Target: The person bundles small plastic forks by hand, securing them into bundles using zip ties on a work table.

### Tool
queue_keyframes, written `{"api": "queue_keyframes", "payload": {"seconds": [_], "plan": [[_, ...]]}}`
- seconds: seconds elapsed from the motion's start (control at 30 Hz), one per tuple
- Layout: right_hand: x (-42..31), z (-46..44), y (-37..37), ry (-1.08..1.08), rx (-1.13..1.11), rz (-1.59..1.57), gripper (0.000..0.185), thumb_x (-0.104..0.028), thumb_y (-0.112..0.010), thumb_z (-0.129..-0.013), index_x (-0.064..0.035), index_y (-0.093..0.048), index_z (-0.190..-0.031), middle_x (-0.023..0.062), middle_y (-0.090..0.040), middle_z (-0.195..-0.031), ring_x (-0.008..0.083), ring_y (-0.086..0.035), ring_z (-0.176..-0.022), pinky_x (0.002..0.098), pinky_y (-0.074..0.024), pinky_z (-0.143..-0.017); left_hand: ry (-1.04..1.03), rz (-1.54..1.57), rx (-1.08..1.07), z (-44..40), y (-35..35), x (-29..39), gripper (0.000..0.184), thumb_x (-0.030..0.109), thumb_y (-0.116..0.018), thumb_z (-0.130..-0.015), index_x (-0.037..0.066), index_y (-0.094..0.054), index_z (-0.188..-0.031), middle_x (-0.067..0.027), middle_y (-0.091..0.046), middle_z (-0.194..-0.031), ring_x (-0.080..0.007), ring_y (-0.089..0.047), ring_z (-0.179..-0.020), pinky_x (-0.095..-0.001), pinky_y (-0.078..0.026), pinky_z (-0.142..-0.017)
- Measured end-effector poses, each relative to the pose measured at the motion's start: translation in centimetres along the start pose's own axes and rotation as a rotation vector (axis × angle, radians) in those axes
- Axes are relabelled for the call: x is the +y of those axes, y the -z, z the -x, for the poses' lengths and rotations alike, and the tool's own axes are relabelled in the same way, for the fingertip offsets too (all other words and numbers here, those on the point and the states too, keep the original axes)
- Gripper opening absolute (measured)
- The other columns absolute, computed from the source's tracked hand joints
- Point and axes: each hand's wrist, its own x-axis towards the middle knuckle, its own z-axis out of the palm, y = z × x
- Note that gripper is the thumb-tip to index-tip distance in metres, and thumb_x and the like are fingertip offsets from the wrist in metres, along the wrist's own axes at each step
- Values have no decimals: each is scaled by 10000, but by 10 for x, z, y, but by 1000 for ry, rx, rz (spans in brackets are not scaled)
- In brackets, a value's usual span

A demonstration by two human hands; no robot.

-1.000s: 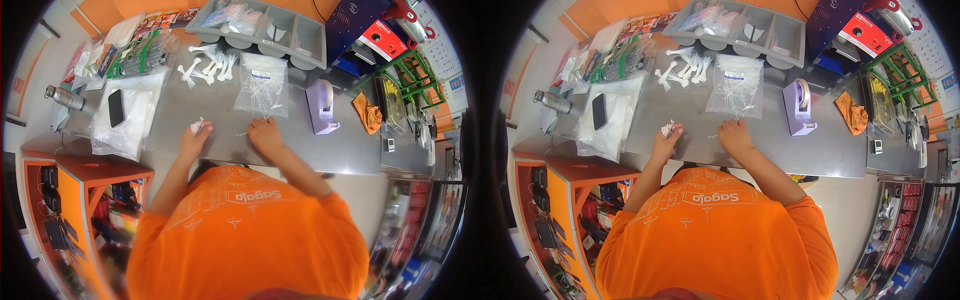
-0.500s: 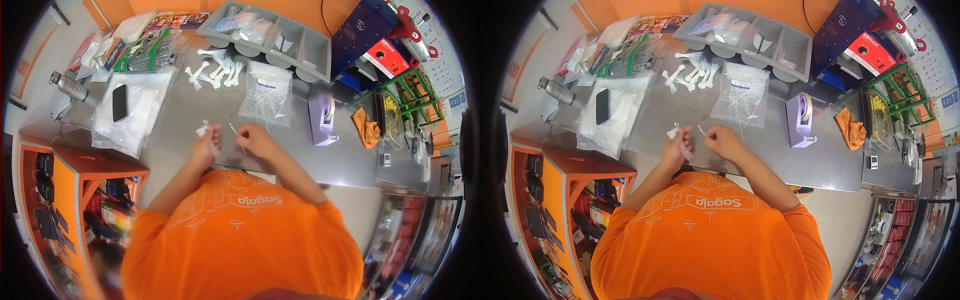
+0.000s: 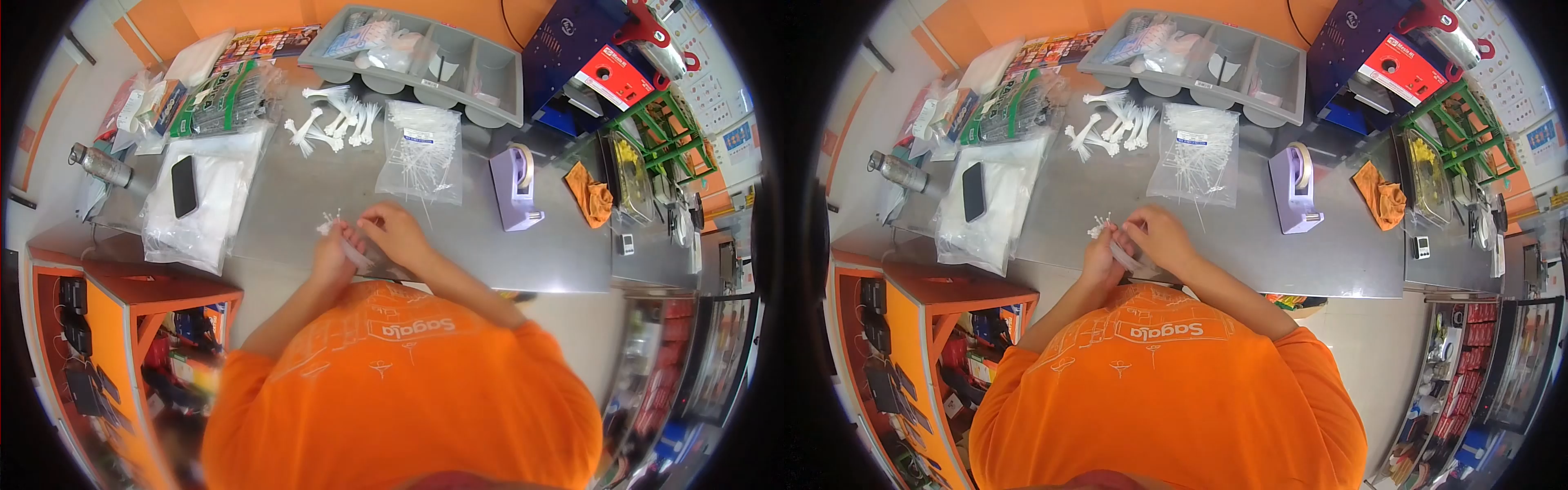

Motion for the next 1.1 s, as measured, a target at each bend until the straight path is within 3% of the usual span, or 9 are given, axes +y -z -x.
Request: {"api": "queue_keyframes", "payload": {"seconds": [0.17, 0.2, 0.27, 0.4, 0.47, 0.67, 0.77, 0.97, 1.1], "plan": [[-15, 2, 5, 502, 273, 200, 336, -234, -528, -859, -21, -537, -1118, 167, -509, -1168, 223, -520, -979, 304, -435, -809, 296, -57, -240, 31, -23, 15, 203, 281, -423, -920, 112, -431, -806, 46, -333, -614, -64, -298, -515, -208, -288, -500], [-15, 3, 8, 500, 281, 200, 336, -234, -528, -859, -21, -537, -1118, 167, -509, -1168, 223, -520, -979, 304, -435, -809, 371, -96, -244, 36, -29, 13, 211, 273, -428, -921, 113, -434, -784, 59, -303, -586, -50, -263, -490, -199, -264, -473], [-19, 8, 12, 98, -284, -93, 370, -263, -493, -881, -31, -512, -1169, 167, -508, -1171, 213, -517, -986, 299, -425, -831, 381, -187, -319, 40, -26, 12, 199, 267, -436, -918, 109, -446, -796, 61, -292, -575, -51, -250, -481, -199, -257, -469], [-13, 22, 36, 188, -231, -92, 348, -264, -491, -886, -25, -531, -1135, 163, -515, -1162, 198, -513, -980, 300, -410, -852, 465, -212, -428, 47, -28, 20, 178, 254, -439, -919, 92, -485, -860, 65, -279, -559, -50, -236, -471, -199, -241, -460], [12, 17, 55, -4, 57, 99, 373, -283, -493, -869, -19, -535, -1129, 184, -521, -1151, 309, -487, -1077, 329, -373, -917, 438, -186, -395, 45, -26, 22, 175, 249, -439, -919, 86, -492, -883, 64, -279, -559, -51, -236, -470, -201, -242, -459], [55, -5, 34, 355, 351, 951, 525, -261, -492, -841, -31, -349, -1291, 180, -305, -1355, 300, -287, -1265, 439, -265, -1012, 409, -197, -348, 35, -22, 18, 176, 243, -434, -922, 80, -498, -906, 59, -275, -560, -55, -235, -467, -206, -245, -460], [52, -39, 37, 221, 479, 1035, 537, -242, -457, -851, -26, -296, -1315, 174, -193, -1406, 313, -194, -1303, 467, -207, -1035, 431, -217, -339, 38, -28, 16, 174, 243, -441, -919, 79, -497, -906, 59, -276, -560, -57, -235, -467, -206, -246, -461], [62, -34, 45, 201, 213, 1086, 452, -162, -404, -837, 7, -379, -1256, 164, -334, -1336, 295, -311, -1247, 467, -235, -1021, 426, -229, -308, 40, -24, 22, 173, 242, -451, -914, 76, -496, -905, 58, -283, -564, -58, -239, -469, -207, -250, -464], [75, -3, 31, 309, 304, 1165, 376, -197, -484, -834, -50, -473, -1181, 103, -473, -1216, 263, -443, -1131, 462, -276, -992, 359, -223, -267, 35, -12, 24, 176, 240, -440, -918, 72, -492, -912, 58, -283, -566, -58, -243, -471, -203, -246, -465]]}}
